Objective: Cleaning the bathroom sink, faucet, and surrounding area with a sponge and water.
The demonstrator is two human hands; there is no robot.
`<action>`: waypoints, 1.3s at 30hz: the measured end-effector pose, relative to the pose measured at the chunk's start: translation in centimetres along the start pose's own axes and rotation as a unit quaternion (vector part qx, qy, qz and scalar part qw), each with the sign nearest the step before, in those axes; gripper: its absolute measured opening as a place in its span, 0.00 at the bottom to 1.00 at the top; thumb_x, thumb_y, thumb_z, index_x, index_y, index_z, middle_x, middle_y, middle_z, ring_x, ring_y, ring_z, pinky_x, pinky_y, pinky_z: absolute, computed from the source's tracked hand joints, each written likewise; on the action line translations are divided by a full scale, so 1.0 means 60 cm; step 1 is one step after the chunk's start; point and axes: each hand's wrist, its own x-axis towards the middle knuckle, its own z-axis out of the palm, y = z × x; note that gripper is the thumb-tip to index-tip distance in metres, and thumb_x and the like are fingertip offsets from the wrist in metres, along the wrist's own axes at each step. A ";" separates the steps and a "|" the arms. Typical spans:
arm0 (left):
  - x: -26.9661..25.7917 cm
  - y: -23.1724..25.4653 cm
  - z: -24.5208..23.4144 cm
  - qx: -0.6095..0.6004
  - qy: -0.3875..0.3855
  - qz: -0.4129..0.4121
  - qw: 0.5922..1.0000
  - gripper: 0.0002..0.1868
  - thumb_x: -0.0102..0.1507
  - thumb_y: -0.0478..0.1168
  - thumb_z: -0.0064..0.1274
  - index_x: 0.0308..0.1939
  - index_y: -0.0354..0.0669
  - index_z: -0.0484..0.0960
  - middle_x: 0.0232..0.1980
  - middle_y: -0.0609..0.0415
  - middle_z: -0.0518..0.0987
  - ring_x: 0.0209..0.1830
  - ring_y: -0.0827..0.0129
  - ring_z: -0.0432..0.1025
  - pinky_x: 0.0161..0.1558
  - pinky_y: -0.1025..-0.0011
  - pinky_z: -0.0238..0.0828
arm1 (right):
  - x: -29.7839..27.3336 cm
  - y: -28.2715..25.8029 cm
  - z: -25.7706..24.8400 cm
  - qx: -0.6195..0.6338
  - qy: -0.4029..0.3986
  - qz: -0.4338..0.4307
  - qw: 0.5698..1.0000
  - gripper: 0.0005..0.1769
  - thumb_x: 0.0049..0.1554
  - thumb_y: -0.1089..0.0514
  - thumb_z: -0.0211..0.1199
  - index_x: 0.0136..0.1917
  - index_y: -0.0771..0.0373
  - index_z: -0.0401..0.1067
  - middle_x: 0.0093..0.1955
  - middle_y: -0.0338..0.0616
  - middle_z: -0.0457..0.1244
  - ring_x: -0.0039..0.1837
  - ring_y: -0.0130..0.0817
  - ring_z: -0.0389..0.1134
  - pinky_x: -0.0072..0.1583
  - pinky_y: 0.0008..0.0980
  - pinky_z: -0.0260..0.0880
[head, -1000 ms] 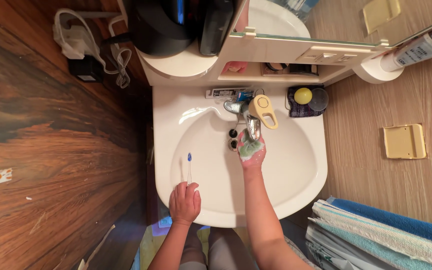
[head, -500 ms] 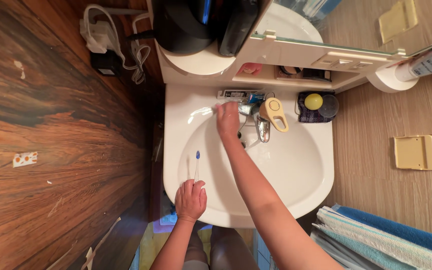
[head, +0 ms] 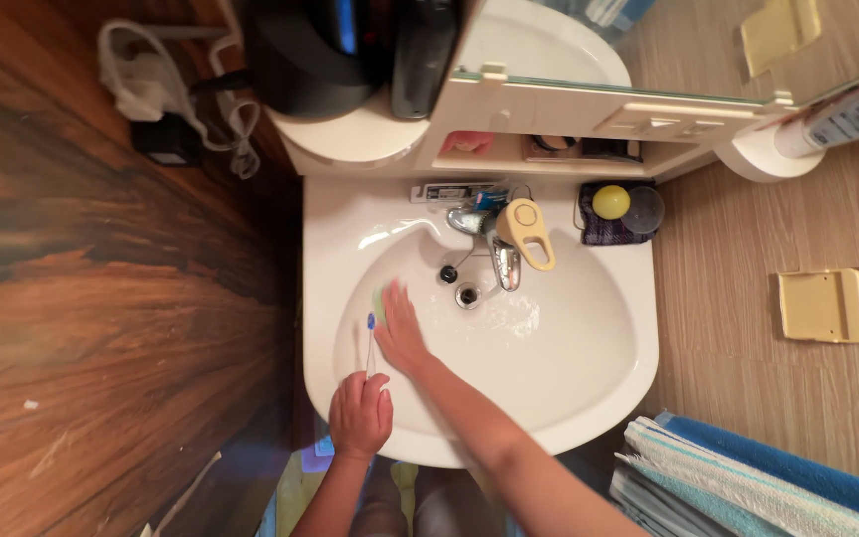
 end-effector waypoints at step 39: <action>0.014 -0.010 0.008 -0.007 -0.021 0.002 1.000 0.14 0.57 0.40 0.54 0.47 0.47 0.79 0.45 0.47 0.73 0.45 0.51 0.70 0.45 0.55 0.66 | 0.186 0.233 0.047 -0.156 0.267 0.434 0.846 0.26 0.58 0.58 0.59 0.69 0.63 0.63 0.70 0.71 0.50 0.65 0.61 0.59 0.63 0.49 0.63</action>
